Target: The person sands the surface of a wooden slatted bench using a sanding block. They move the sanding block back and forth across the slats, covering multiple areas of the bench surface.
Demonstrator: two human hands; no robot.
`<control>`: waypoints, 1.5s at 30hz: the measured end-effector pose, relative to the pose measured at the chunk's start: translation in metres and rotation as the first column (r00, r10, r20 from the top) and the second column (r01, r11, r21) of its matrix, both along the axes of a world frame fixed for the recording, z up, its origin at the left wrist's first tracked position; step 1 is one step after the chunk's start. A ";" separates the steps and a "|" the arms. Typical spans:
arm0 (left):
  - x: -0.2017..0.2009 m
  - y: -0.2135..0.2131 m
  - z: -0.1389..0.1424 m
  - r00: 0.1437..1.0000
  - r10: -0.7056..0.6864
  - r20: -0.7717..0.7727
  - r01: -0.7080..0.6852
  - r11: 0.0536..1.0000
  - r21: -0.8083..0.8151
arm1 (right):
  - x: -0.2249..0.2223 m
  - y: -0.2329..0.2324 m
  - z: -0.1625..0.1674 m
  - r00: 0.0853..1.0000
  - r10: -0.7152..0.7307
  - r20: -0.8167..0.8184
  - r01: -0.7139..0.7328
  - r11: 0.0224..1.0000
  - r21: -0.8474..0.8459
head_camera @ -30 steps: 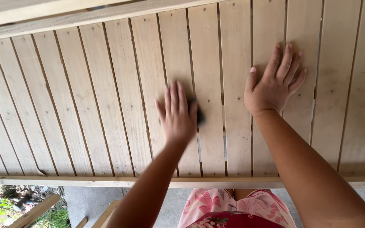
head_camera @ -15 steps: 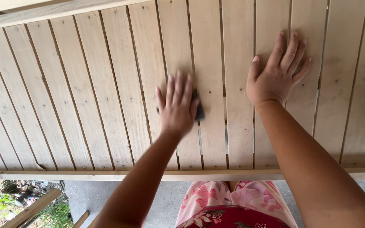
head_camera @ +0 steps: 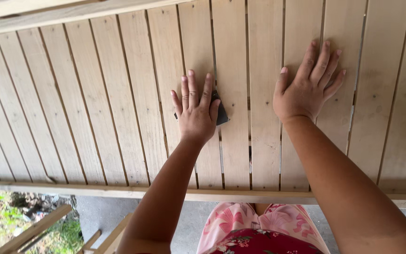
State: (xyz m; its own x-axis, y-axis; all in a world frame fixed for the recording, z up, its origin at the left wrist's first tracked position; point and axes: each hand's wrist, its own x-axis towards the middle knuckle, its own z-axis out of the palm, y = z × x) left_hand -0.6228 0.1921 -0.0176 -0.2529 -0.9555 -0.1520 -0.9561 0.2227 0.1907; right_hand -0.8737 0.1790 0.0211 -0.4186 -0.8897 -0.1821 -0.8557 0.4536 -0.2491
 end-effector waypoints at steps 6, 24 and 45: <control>0.021 0.114 0.042 0.979 -0.198 -0.052 0.202 0.974 0.104 | 0.000 -0.001 -0.001 1.000 -0.010 0.019 0.010 1.000 0.001; 0.003 0.061 0.032 0.988 -0.107 0.111 0.096 0.990 0.103 | -0.001 -0.001 -0.006 1.000 0.007 0.017 -0.007 1.000 0.017; -0.011 -0.075 0.022 0.997 0.012 0.083 -0.012 1.000 0.000 | -0.003 0.002 -0.016 1.000 -0.005 0.012 0.005 1.000 -0.027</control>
State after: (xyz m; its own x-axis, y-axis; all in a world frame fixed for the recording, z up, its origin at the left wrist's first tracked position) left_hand -0.6334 0.1172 0.0044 -0.2280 -0.9583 -0.1725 -0.9711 0.2110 0.1112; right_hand -0.8766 0.1811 0.0055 -0.4208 -0.8924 -0.1627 -0.8505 0.4505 -0.2713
